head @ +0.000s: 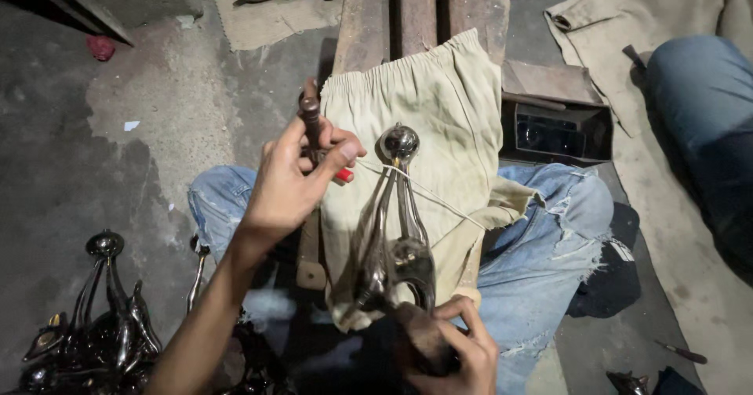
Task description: The person sits on the floor and repeatedly hammers a metal deer figurine with a wooden mallet. They hold the figurine with one hand and strike it with the other, occasionally rotating it to hit different areas.
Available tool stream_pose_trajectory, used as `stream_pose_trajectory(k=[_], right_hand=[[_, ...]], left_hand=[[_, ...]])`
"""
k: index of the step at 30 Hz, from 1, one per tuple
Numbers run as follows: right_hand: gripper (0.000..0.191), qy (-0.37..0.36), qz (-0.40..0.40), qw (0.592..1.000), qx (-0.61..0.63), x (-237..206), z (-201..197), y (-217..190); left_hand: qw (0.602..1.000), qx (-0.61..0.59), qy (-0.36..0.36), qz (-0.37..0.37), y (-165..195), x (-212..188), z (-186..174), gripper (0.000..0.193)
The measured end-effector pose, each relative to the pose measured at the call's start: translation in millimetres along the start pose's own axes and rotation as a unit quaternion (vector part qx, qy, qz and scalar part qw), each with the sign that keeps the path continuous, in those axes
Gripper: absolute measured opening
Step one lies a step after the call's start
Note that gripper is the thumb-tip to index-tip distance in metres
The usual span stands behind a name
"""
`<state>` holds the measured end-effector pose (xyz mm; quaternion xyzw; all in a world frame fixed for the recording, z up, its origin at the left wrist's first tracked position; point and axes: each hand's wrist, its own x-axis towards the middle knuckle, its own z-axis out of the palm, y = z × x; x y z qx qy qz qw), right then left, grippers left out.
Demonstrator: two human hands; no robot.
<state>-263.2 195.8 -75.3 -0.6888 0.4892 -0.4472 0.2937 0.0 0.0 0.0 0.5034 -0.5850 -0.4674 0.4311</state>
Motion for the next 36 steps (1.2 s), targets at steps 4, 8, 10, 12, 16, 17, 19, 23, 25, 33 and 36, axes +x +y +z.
stream_pose_trajectory(k=[4,8,10,12,16,17,19,23,25,33,36], right_hand=[[0.065,-0.024,0.093,0.995,0.001,-27,-14,28],[0.069,0.024,0.232,0.963,0.135,-52,-14,38],[0.06,0.096,0.262,0.94,0.194,-59,4,38],[0.054,0.108,0.295,0.934,0.168,-62,9,31],[0.046,0.051,0.224,0.973,0.002,-57,-11,9],[0.043,0.047,0.17,0.984,-0.023,-53,-10,7],[0.038,0.016,0.121,0.985,-0.121,-43,-15,2],[0.026,0.119,0.048,0.982,-0.136,-29,0,-4],[0.032,0.06,0.051,0.99,-0.12,-17,-12,-10],[0.043,0.009,0.005,0.994,-0.11,-11,-14,-29],[0.046,-0.015,-0.034,0.995,-0.095,-11,-13,-30]], left_hand=[[0.999,-0.025,-0.028,-0.009,2,8,3,0.025],[0.998,-0.001,-0.061,-0.023,3,9,-1,0.022],[0.997,-0.004,-0.068,-0.046,-2,7,-7,0.028],[0.997,-0.011,-0.068,-0.034,-6,5,-14,0.026],[0.998,-0.038,-0.042,-0.007,-7,0,-11,0.024],[0.998,-0.043,-0.036,0.002,-8,0,-10,0.024],[0.998,-0.057,-0.024,0.025,-10,6,-6,0.023],[0.997,-0.038,0.009,0.072,-9,8,-1,0.025],[0.994,-0.031,0.015,0.101,-8,14,-3,0.026],[0.992,0.084,-0.043,0.078,-2,6,-10,0.048],[0.991,0.108,-0.035,0.076,-6,2,-10,0.042]])
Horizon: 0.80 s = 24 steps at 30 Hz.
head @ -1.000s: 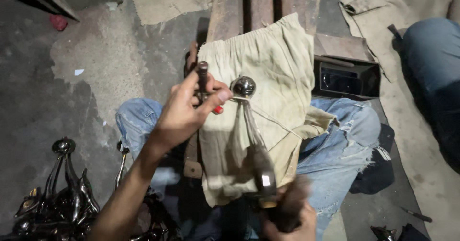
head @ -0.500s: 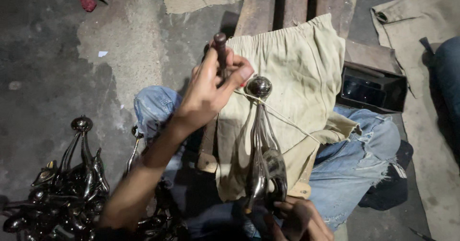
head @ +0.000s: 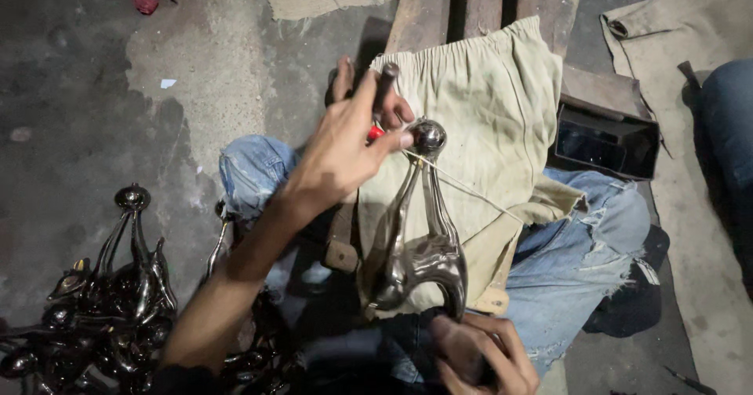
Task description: The person sits on the floor and repeatedly hammers a metal deer figurine with a wooden mallet. They hold the figurine with one hand and strike it with the other, occasionally rotating it to hit different areas.
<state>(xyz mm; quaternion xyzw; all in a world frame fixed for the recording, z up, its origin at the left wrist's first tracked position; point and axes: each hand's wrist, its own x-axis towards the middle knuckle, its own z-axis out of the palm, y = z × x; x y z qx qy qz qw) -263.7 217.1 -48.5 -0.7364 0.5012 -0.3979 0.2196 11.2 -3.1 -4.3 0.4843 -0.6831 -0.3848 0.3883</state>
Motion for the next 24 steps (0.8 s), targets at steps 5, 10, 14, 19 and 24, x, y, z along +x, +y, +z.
stream_pose_trajectory(k=[5,10,14,19,24], right_hand=[[0.051,-0.132,-0.033,0.99,-0.048,13,-24,0],[0.015,-0.033,0.1,0.983,0.149,22,-59,14],[0.044,0.276,0.175,0.863,0.386,34,-49,61],[0.036,0.218,0.109,0.963,0.116,56,-42,104],[0.041,0.149,0.128,0.98,-0.015,77,-54,88]], left_hand=[[0.997,-0.049,0.051,-0.02,-19,2,7,0.025],[0.99,-0.105,0.081,0.048,-23,1,2,0.049],[0.986,-0.157,0.009,0.048,-19,-6,1,0.036],[0.944,-0.275,-0.026,0.178,-32,-1,12,0.031],[0.939,-0.172,0.014,0.298,-58,7,32,0.029]])
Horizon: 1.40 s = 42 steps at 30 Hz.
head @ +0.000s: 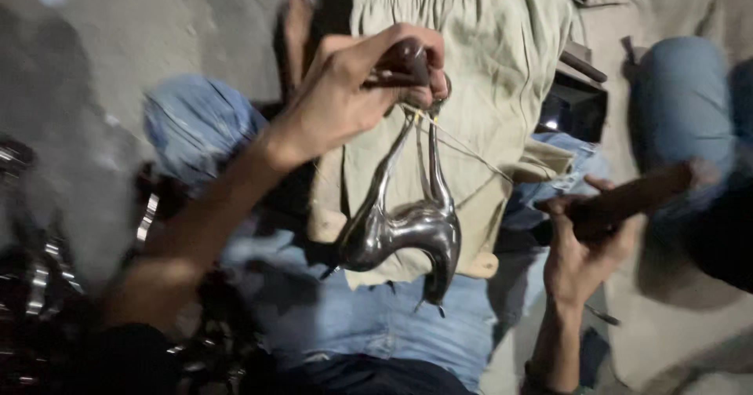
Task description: The person sits on the floor and repeatedly hammers a metal deer figurine with a wooden mallet. They hold the figurine with one hand and strike it with the other, occasionally rotating it to hit different areas.
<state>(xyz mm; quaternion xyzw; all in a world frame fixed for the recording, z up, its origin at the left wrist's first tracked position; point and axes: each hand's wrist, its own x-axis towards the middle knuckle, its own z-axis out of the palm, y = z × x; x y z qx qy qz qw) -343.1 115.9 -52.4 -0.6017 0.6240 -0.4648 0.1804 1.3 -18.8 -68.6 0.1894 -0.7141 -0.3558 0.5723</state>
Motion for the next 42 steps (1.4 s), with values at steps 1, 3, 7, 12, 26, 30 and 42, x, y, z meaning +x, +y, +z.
stream_pose_trajectory(k=[1,3,7,12,26,30,42], right_hand=[[0.041,-0.029,-0.016,0.999,0.005,4,-1,-7],[0.042,-0.064,-0.031,0.997,0.018,12,-3,-19],[0.049,-0.092,-0.039,0.995,0.03,33,-4,-38],[0.063,-0.138,-0.194,0.97,-0.058,58,0,-71],[0.043,-0.101,-0.374,0.844,-0.371,95,10,-170],[0.05,-0.122,-0.378,0.845,-0.357,103,17,-174],[0.07,-0.19,-0.432,0.686,-0.554,112,19,-193]], left_hand=[[0.998,0.055,-0.009,0.026,-5,-3,-1,0.028],[0.993,0.095,-0.016,0.07,-15,-2,6,0.033],[0.992,0.092,-0.034,0.077,-24,-4,10,0.034],[0.994,0.086,-0.047,0.053,-23,-3,6,0.031],[0.986,0.119,-0.025,0.113,-29,-4,6,0.026],[0.983,0.136,-0.036,0.115,-36,-3,8,0.03],[0.989,0.137,-0.036,0.039,-21,-20,-5,0.042]])
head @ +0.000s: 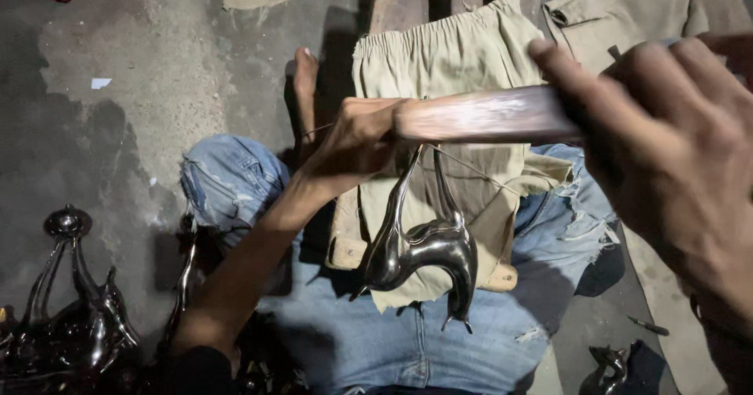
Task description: The person sits on the floor and repeatedly hammers a metal deer figurine with a wooden mallet. They hold the figurine with one hand and strike it with the other, occasionally rotating it to hit different areas.
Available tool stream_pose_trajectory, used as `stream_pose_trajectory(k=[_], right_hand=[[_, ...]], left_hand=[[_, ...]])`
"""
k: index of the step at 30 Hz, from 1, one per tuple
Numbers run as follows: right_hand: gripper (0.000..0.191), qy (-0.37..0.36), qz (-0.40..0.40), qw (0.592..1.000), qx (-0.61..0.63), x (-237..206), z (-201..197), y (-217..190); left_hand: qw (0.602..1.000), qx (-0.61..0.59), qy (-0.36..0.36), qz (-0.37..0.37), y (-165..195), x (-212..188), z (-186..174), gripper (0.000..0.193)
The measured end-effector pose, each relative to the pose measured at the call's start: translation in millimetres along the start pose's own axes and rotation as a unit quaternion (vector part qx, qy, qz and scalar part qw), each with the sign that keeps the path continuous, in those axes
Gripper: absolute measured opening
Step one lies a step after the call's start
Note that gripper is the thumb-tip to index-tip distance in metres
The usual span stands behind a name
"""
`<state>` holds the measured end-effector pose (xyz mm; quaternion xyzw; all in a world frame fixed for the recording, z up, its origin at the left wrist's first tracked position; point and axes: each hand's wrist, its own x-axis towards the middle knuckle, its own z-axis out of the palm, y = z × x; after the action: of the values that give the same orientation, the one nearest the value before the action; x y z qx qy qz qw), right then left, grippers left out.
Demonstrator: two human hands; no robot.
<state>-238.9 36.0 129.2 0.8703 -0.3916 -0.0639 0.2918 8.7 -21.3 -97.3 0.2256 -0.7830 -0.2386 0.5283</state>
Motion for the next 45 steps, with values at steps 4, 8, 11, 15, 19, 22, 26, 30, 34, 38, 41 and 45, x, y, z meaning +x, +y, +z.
stream_pose_trajectory(k=[4,8,11,15,19,22,26,30,34,38,41,45], right_hand=[[0.067,-0.053,0.008,0.998,-0.042,0,-4,-1],[0.064,-0.017,0.047,0.995,0.089,1,-10,-1],[0.067,-0.036,0.033,0.998,0.049,1,-14,-2],[0.062,0.014,0.072,0.983,0.169,-5,-18,-7],[0.06,0.037,0.087,0.98,0.177,-4,-15,-13],[0.064,-0.002,0.045,0.997,0.064,-3,-17,-12],[0.062,-0.015,0.011,0.999,-0.03,6,-14,-10],[0.058,-0.009,0.03,0.999,-0.023,11,-14,-9],[0.052,0.019,0.11,0.974,0.197,1,-16,-13],[0.054,0.1,0.091,0.925,0.355,-7,-4,-10],[0.056,0.136,0.053,0.909,0.391,-7,14,0],[0.058,0.117,0.018,0.932,0.343,-4,28,10]], left_hand=[[0.999,-0.031,0.011,-0.01,-4,-4,5,0.035],[0.999,-0.013,0.025,0.021,-7,-3,11,0.028],[0.999,-0.006,0.029,0.035,-6,-3,10,0.027],[0.995,0.061,0.035,0.066,-5,0,7,0.019],[0.979,-0.118,0.015,-0.163,-2,-3,5,0.03],[0.999,0.044,0.031,-0.009,-3,-3,5,0.007],[0.998,-0.029,0.043,0.022,0,-2,2,0.016],[0.999,0.019,0.032,0.019,3,0,1,0.019],[0.998,-0.02,0.048,0.047,4,0,1,0.025],[0.999,0.021,0.039,0.024,1,1,3,0.025],[0.997,0.037,0.037,0.058,-1,3,2,0.018],[0.992,0.082,0.031,0.088,2,5,-1,0.017]])
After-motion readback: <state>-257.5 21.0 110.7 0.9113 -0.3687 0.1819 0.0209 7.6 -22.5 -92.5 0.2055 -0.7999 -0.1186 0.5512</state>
